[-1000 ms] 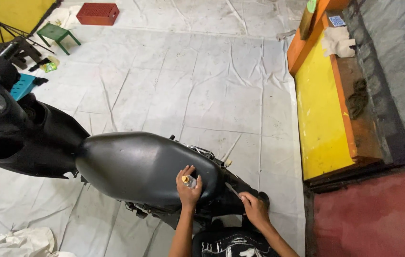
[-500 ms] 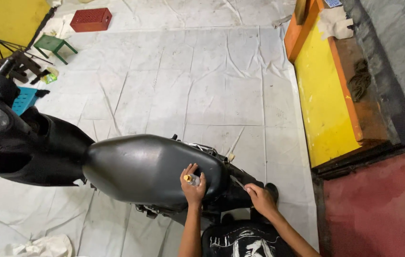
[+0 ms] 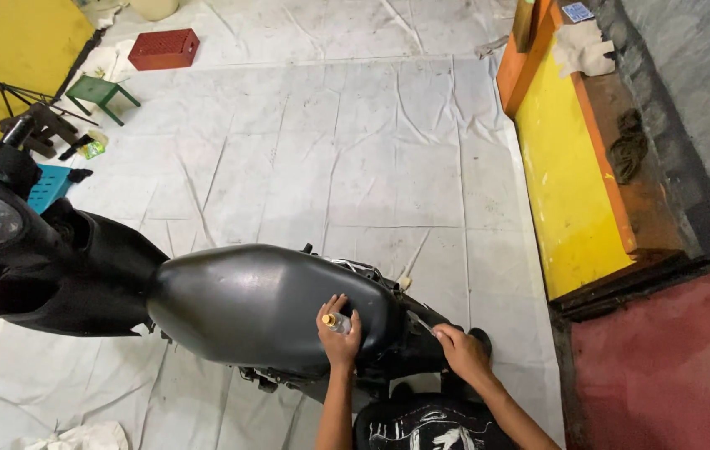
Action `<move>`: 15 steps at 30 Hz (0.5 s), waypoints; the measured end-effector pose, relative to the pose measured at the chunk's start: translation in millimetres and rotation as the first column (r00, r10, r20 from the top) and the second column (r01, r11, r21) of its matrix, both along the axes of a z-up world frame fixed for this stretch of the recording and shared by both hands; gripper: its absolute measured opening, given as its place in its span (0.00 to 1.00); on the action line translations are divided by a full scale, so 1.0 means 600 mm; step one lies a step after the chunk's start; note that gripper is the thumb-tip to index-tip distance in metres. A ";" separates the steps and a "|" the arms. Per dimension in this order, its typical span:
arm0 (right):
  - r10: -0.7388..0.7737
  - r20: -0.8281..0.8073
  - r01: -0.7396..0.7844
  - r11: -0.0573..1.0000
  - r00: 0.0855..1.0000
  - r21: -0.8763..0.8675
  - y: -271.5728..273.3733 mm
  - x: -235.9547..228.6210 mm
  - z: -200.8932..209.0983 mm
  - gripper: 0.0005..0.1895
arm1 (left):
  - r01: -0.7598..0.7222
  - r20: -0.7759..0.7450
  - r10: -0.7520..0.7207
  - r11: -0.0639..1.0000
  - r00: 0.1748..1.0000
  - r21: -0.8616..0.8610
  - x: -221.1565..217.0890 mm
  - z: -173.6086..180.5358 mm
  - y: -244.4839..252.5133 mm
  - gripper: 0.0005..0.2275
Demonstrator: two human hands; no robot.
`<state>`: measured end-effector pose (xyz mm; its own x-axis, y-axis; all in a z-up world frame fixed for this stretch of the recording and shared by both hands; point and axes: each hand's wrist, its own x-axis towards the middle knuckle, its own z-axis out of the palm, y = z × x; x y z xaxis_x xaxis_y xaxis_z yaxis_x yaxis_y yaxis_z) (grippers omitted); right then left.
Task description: The person applies a liquid substance from a small bottle with a gold cap to the mechanical components of a scooter's rear section. They use a tool to manipulate parts while applying the liquid, focusing on the area beneath the seat.
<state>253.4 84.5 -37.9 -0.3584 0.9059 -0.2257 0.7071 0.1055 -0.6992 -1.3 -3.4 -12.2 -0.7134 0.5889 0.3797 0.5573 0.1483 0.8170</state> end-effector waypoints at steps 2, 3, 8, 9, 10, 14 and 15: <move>0.028 -0.006 -0.028 0.998 1.000 -0.047 -0.015 0.001 0.012 0.14 | -0.005 -0.007 0.005 1.000 1.000 -0.008 0.000 0.001 -0.001 0.17; 0.057 -0.010 -0.058 0.994 0.998 -0.093 -0.020 0.003 0.019 0.13 | -0.011 -0.010 0.011 1.000 1.000 -0.014 0.002 0.002 0.001 0.17; 0.063 0.022 -0.063 0.998 0.998 -0.005 -0.002 -0.005 0.015 0.13 | 0.011 -0.038 -0.011 1.000 0.999 0.005 -0.002 0.001 0.000 0.17; 0.057 0.045 -0.059 0.997 0.997 0.043 -0.003 -0.004 0.009 0.13 | 0.012 -0.074 -0.011 1.000 0.997 0.018 -0.001 0.001 -0.001 0.17; 0.053 0.054 -0.056 0.998 0.997 0.038 -0.013 -0.001 0.011 0.13 | 0.016 -0.065 -0.015 1.000 0.998 0.014 0.000 0.003 -0.003 0.17; 0.034 -0.009 -0.034 0.999 0.999 0.016 -0.020 0.002 0.017 0.12 | -0.005 -0.061 0.004 1.000 0.998 -0.014 0.007 0.006 -0.005 0.16; 0.039 0.022 -0.041 0.996 0.999 0.082 -0.010 -0.004 0.018 0.11 | -0.003 -0.056 0.003 1.000 0.998 0.000 0.004 0.009 0.000 0.16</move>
